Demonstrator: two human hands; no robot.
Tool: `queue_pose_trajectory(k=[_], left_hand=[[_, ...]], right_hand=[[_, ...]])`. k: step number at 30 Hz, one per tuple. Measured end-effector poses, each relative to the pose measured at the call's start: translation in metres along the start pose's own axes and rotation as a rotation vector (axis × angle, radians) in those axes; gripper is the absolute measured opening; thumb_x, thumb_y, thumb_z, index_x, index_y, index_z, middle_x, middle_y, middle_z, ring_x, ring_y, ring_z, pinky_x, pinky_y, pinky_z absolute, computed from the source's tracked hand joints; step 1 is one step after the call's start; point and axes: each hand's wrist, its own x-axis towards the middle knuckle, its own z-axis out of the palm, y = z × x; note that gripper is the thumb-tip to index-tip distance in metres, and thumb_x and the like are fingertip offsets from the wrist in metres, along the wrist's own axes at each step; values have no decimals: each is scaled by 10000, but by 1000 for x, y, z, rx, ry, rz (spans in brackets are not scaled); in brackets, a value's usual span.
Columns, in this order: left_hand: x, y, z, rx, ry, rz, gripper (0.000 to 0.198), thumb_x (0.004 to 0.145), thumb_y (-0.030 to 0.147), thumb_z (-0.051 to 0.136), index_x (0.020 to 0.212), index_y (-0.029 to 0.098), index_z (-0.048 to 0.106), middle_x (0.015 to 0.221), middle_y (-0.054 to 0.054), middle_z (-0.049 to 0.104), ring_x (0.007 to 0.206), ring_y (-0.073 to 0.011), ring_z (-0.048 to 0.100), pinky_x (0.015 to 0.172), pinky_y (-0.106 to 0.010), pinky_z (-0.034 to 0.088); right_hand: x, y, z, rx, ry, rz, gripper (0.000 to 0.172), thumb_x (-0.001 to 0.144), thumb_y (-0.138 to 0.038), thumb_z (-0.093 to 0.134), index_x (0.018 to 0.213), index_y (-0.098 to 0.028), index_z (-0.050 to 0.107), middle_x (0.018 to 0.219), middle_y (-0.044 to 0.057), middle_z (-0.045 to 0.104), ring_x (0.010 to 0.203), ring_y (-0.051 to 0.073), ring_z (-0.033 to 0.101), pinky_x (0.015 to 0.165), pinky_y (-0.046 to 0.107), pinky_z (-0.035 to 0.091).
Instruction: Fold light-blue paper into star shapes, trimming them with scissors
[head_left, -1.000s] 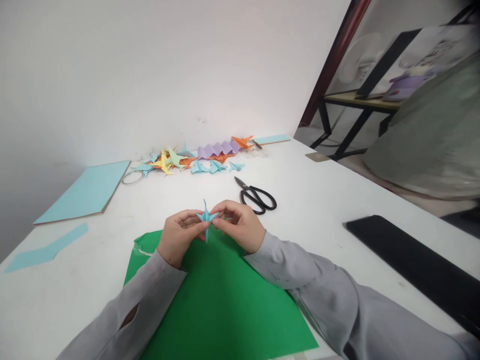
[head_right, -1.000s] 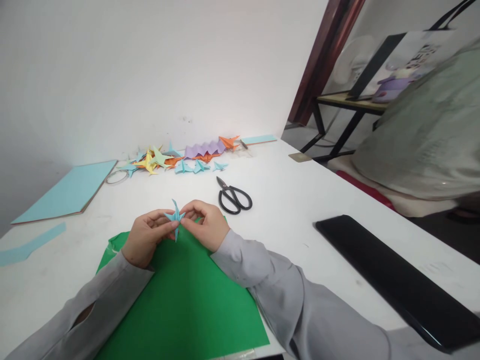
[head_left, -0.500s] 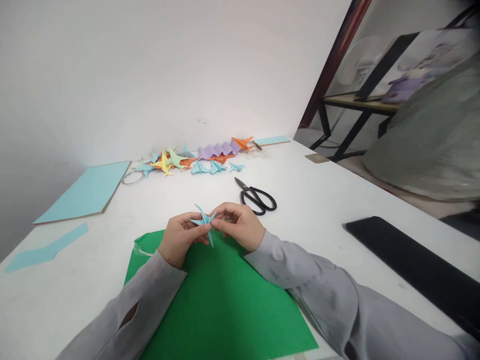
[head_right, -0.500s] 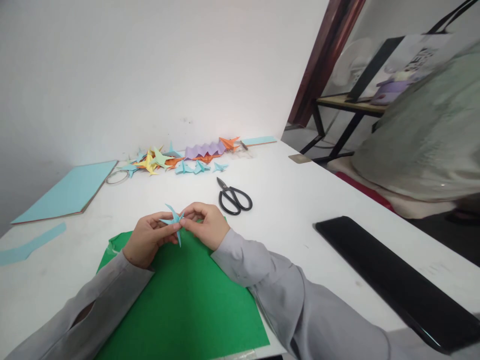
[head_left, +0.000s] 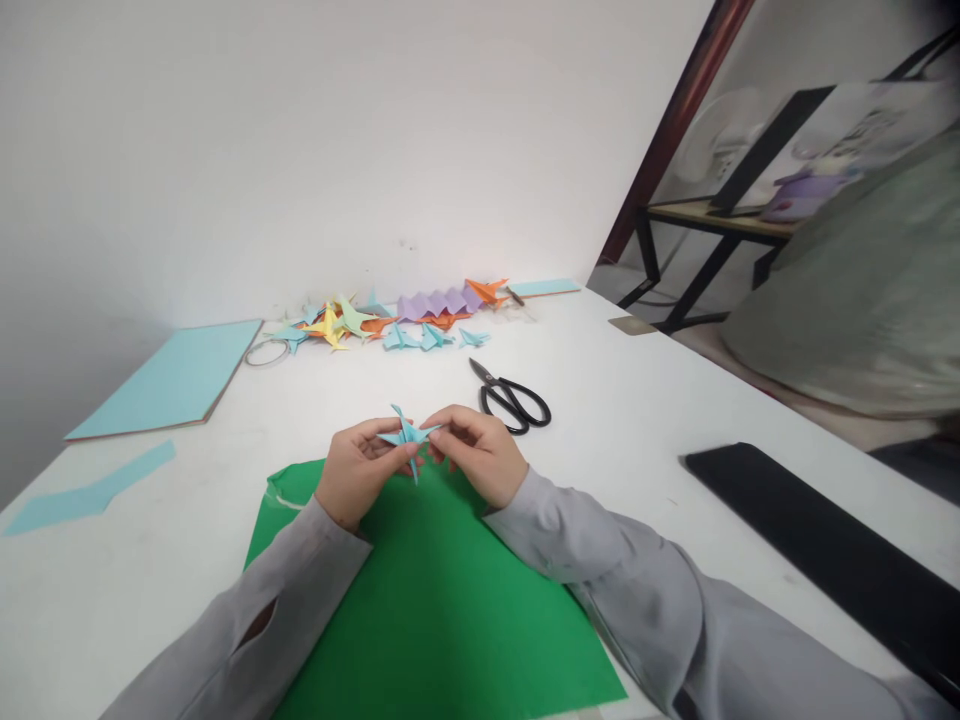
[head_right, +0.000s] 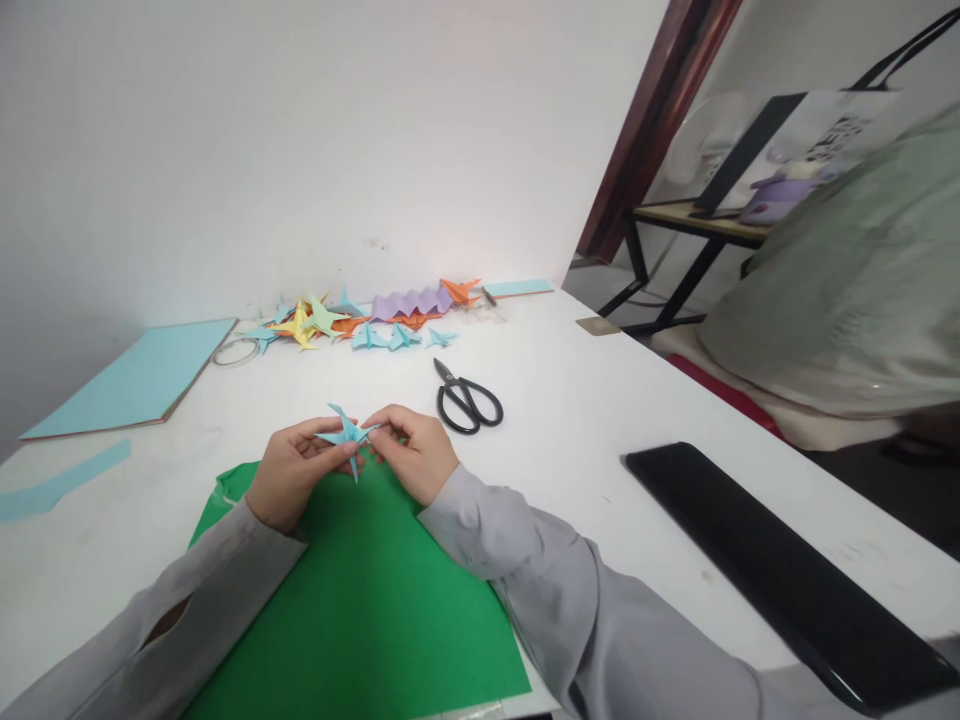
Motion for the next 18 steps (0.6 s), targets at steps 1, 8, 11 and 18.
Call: queue_pose_trajectory(k=[1,8,11,18], left_hand=[[1,0,0,-8,5,0,403,514,274,767,828,97,587,510,-14,652,506,-171,632,527,-282,520],[2,-4,1,-69,15,23,374,483,240,784,776,111,591,498,4,632,461,-143,594,503,-272,489],[3,-2,1,-148,41,-64,400,493,249,782,800,101,573,500,1,631,447,-137,586,473,-264,481],[9,3,-6,-183,128,-48,393,501,212,781,799,77,563,515,-16,625,462,-134,589,489,-273,500]], right_hand=[[0,0,0,-10,1,-3,123,731,-222,512,790,-158,599,526,-30,545,483,101,516,474,222,389],[-3,-1,3,-143,-2,-24,124,749,-240,518,791,-170,612,512,-24,542,480,112,501,469,231,377],[-1,2,1,-167,-2,-21,170,774,-287,497,802,-165,613,566,2,575,527,135,539,515,257,414],[15,7,-24,-936,483,382,404,710,-84,440,1089,-165,552,1094,158,537,1024,319,494,814,461,375]])
